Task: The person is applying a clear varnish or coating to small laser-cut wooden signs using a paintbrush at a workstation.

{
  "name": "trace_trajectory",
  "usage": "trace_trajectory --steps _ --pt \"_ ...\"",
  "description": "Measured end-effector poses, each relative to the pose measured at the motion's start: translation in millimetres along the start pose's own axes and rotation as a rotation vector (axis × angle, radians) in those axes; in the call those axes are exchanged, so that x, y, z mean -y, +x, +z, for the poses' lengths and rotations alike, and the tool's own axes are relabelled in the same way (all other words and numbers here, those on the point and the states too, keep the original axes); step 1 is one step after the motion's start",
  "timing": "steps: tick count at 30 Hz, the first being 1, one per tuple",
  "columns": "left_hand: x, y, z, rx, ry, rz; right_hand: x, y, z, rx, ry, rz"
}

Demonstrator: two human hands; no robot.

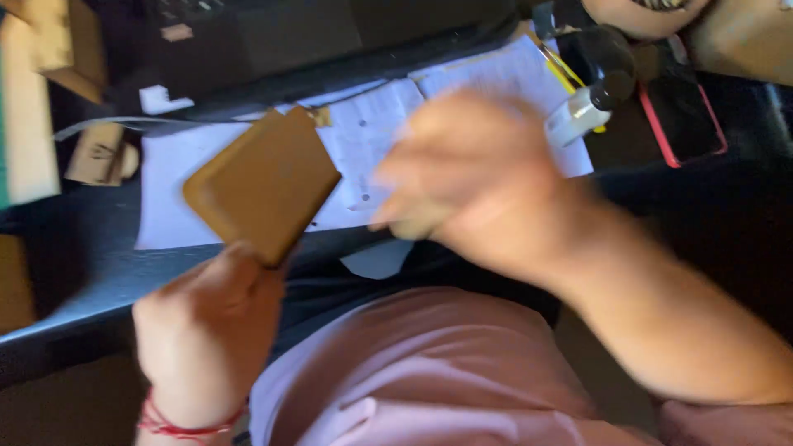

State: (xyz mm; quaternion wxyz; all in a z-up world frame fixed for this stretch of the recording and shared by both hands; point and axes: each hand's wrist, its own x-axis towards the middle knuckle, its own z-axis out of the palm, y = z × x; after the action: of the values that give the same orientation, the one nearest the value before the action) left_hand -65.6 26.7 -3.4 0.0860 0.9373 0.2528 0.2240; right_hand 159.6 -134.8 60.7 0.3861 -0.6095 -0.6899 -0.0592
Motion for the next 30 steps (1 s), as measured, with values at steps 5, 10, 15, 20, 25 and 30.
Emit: trace_trajectory --steps 5,10,15,20,25,30 --pt "13.7 -20.1 30.4 -0.031 -0.379 -0.001 -29.4 -23.7 -58.6 0.057 -0.075 0.284" --pt "19.0 -45.4 73.5 -0.040 -0.585 -0.226 -41.3 -47.1 -48.1 0.080 -0.006 0.587" --pt "20.2 -47.9 79.8 -0.027 -0.662 -0.286 -45.0 -49.9 -35.3 0.042 -0.022 0.865" --pt "22.8 -51.9 82.4 -0.016 -0.622 -0.288 -49.6 -53.2 -32.2 0.066 -0.114 0.927" --pt "23.3 -56.0 86.0 -0.038 -0.692 -0.312 -55.9 -59.1 -25.1 0.071 -0.067 0.989" --pt "23.6 -56.2 85.5 -0.036 -0.681 -0.306 -61.2 -70.7 -22.2 0.142 -0.212 1.042"
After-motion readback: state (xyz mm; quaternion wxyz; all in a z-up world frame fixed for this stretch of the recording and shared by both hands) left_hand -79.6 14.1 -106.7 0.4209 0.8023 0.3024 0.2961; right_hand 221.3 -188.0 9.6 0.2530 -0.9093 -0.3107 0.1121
